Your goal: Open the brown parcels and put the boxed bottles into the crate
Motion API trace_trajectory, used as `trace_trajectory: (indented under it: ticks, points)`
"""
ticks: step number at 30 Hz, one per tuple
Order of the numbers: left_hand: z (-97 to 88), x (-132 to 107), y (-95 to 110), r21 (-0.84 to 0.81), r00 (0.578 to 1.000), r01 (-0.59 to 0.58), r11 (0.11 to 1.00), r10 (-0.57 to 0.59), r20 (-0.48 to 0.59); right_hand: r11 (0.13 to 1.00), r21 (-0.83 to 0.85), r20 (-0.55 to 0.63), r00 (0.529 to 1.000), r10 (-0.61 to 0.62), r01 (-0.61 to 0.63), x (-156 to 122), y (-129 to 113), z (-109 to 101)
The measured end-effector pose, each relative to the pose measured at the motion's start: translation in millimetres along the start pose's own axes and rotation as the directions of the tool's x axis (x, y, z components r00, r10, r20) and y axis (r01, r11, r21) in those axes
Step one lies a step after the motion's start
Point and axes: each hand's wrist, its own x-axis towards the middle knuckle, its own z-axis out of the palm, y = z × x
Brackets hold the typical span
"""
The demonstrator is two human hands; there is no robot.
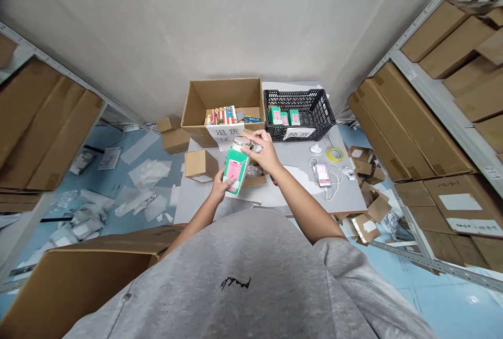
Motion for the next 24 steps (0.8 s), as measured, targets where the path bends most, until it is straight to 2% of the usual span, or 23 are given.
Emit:
trace_trajectory:
  ticks: [7, 14, 18, 21, 24]
  points:
    - [1.7, -4, 2, 0.027, 0.999, -0.021, 0.999, 0.023, -0.040, 0.999, -0.046, 0.079, 0.997, 0.004, 0.000, -1, -6, -5]
    - [1.1, -4, 3, 0.070, 0.994, -0.084, 0.994, 0.088, -0.060, 0.994, 0.081, 0.101, 0.993, 0.065, -0.073, 3, -26, -8]
    - [0.3, -3, 2, 0.079, 0.990, -0.100, 0.992, 0.107, -0.093, 1.000, 0.006, 0.105, 0.994, 0.011, -0.012, 6, -29, -11]
    - [1.0, -4, 0, 0.078, 0.991, -0.088, 0.993, 0.095, -0.091, 0.998, -0.053, 0.153, 0.988, -0.016, 0.024, 5, -28, -10]
    - [1.6, -4, -1, 0.067, 0.993, -0.073, 0.995, 0.079, -0.087, 0.981, -0.184, 0.207, 0.978, -0.027, 0.066, 4, -28, -10]
